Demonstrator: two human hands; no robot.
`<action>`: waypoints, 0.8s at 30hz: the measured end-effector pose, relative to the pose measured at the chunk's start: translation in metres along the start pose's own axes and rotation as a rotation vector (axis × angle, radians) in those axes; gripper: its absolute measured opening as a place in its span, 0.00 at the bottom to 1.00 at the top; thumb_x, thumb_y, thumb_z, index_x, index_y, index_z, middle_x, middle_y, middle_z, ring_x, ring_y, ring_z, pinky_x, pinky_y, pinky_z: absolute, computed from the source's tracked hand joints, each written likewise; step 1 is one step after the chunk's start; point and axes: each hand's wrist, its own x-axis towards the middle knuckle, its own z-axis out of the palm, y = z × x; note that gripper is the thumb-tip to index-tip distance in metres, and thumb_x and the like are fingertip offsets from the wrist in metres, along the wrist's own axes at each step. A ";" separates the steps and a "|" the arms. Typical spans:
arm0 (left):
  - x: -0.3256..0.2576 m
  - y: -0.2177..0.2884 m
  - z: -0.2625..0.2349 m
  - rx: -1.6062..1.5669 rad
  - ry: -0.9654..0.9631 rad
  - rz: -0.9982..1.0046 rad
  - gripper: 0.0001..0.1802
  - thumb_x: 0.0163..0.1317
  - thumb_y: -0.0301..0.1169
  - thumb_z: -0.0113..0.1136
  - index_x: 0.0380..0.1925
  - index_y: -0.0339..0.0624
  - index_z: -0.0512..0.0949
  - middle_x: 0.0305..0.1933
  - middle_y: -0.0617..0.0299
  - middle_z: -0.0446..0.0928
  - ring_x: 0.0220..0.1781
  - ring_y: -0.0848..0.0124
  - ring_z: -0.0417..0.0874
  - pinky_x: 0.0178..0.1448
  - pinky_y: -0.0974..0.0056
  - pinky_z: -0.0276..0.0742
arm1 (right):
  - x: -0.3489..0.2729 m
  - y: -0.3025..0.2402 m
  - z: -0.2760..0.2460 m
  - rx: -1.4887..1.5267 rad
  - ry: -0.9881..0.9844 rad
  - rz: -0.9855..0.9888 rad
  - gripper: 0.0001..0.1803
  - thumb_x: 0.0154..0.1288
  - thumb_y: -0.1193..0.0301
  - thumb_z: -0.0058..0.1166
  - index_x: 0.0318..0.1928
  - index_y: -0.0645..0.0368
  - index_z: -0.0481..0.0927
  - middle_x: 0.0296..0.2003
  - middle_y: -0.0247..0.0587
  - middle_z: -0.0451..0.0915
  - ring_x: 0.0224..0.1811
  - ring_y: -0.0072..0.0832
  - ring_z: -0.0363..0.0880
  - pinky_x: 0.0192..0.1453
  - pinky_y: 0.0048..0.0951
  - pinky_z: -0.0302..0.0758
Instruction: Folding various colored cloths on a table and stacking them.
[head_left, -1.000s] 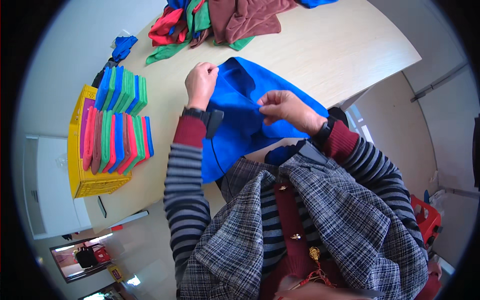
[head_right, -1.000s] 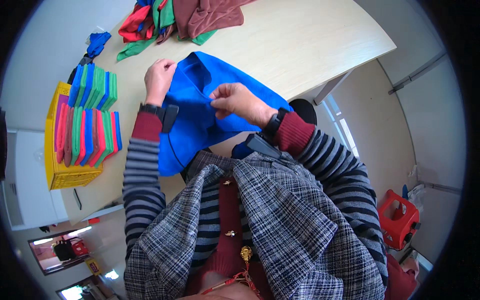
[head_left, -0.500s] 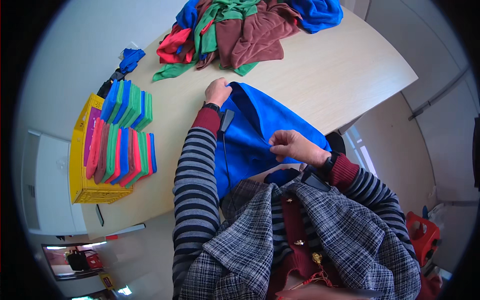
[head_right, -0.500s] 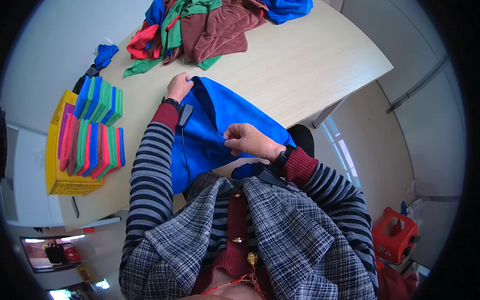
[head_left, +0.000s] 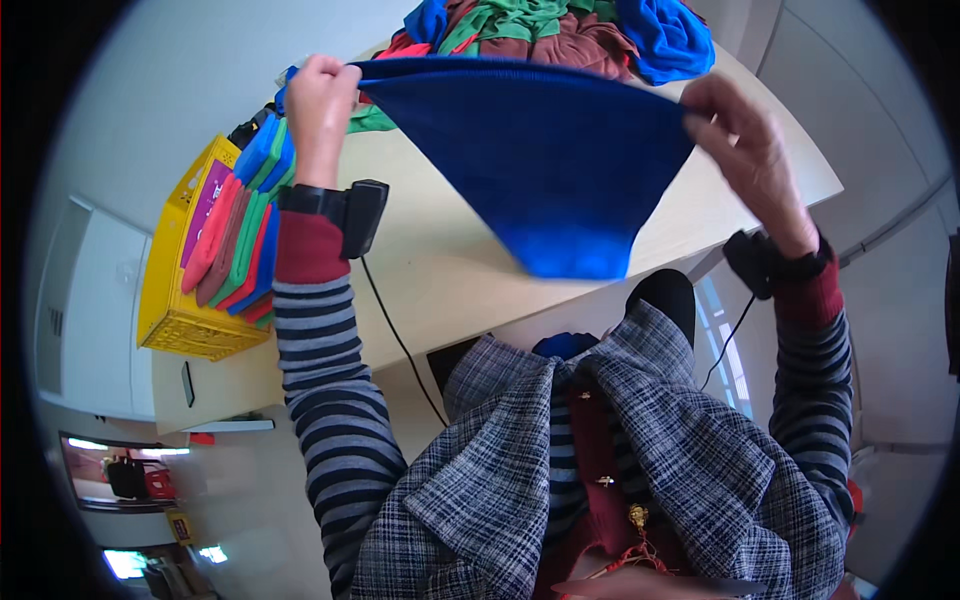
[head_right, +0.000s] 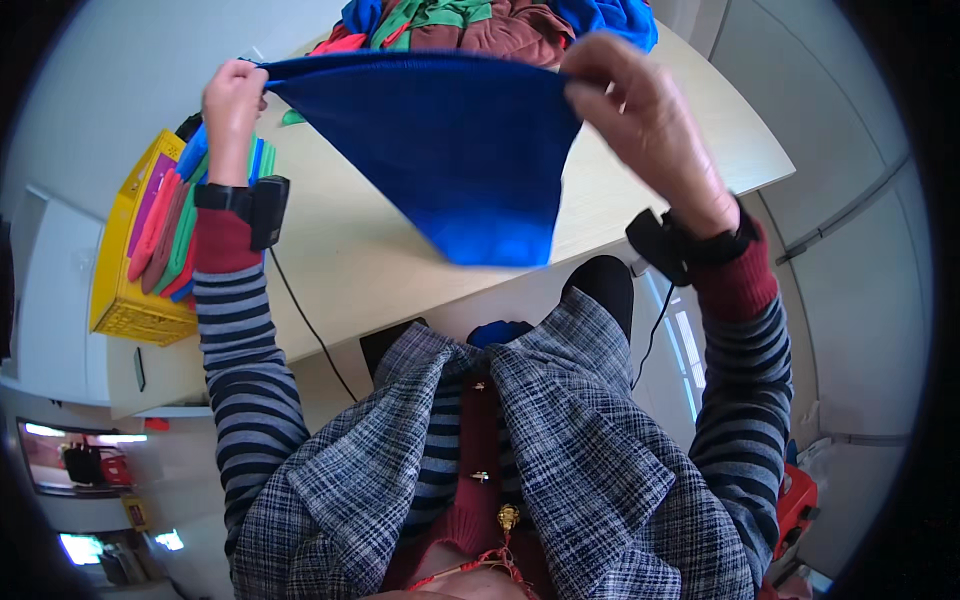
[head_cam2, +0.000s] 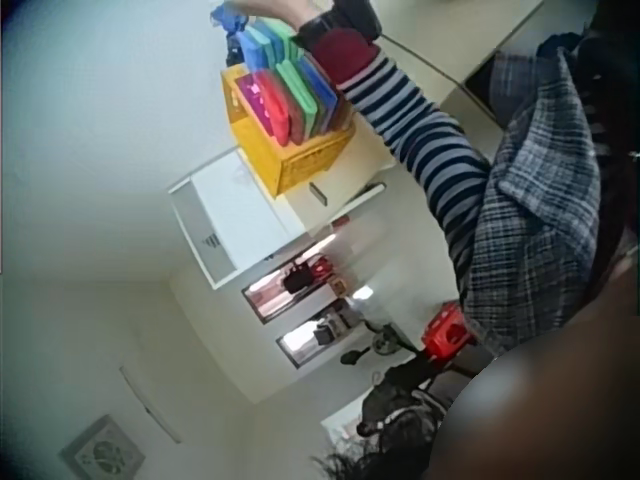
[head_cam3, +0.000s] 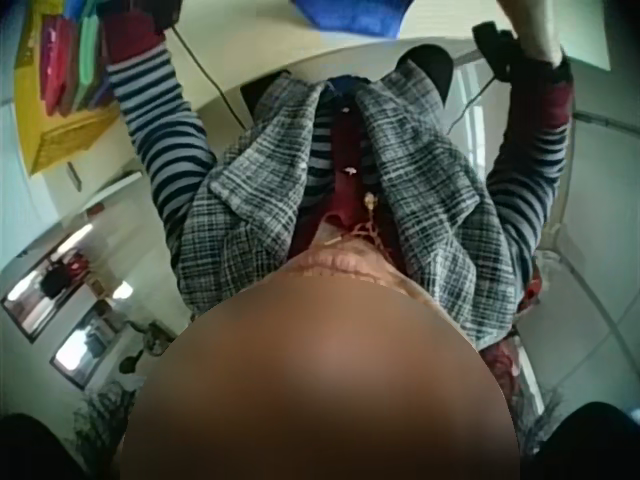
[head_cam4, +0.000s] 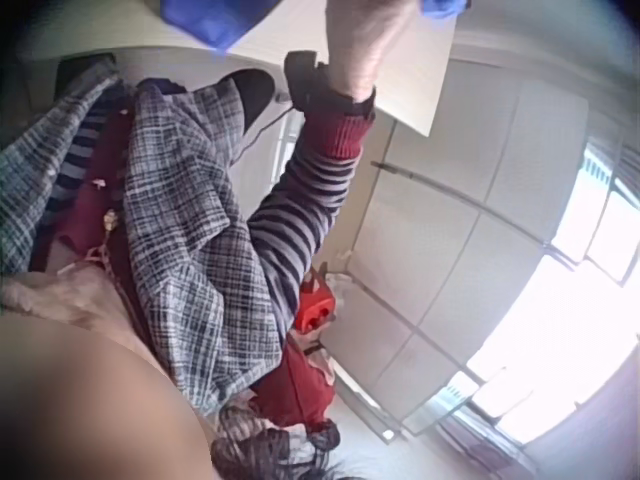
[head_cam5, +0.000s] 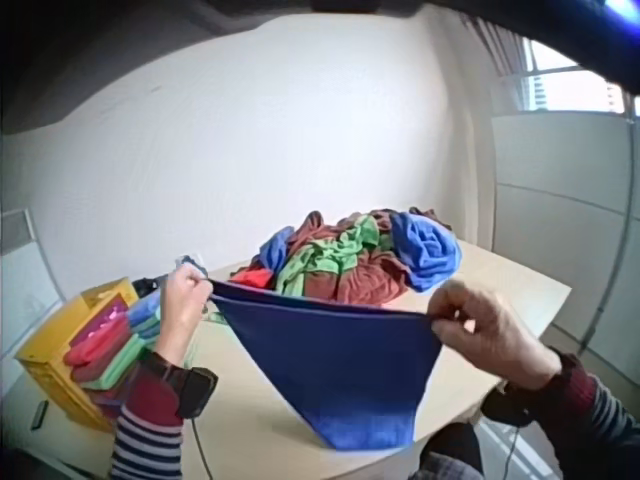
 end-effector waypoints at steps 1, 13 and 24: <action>-0.002 0.007 -0.010 -0.003 0.005 0.005 0.09 0.57 0.33 0.61 0.30 0.37 0.81 0.24 0.60 0.81 0.24 0.71 0.80 0.32 0.65 0.76 | 0.005 -0.003 -0.007 -0.149 0.085 -0.081 0.04 0.73 0.73 0.53 0.45 0.57 0.77 0.33 0.34 0.75 0.36 0.22 0.75 0.42 0.23 0.75; -0.005 -0.017 -0.097 -0.587 -0.318 -0.277 0.11 0.66 0.25 0.57 0.46 0.35 0.82 0.30 0.64 0.79 0.30 0.78 0.80 0.34 0.75 0.78 | 0.029 -0.006 0.007 -0.017 0.046 -0.188 0.05 0.74 0.72 0.55 0.47 0.57 0.79 0.37 0.35 0.79 0.38 0.25 0.78 0.45 0.27 0.79; -0.012 -0.031 -0.104 -0.958 -0.421 -0.372 0.15 0.71 0.22 0.48 0.53 0.25 0.75 0.46 0.48 0.80 0.47 0.60 0.85 0.60 0.58 0.83 | 0.046 -0.007 0.017 0.436 0.052 -0.015 0.02 0.69 0.80 0.51 0.40 0.62 0.76 0.31 0.29 0.74 0.33 0.17 0.73 0.39 0.20 0.74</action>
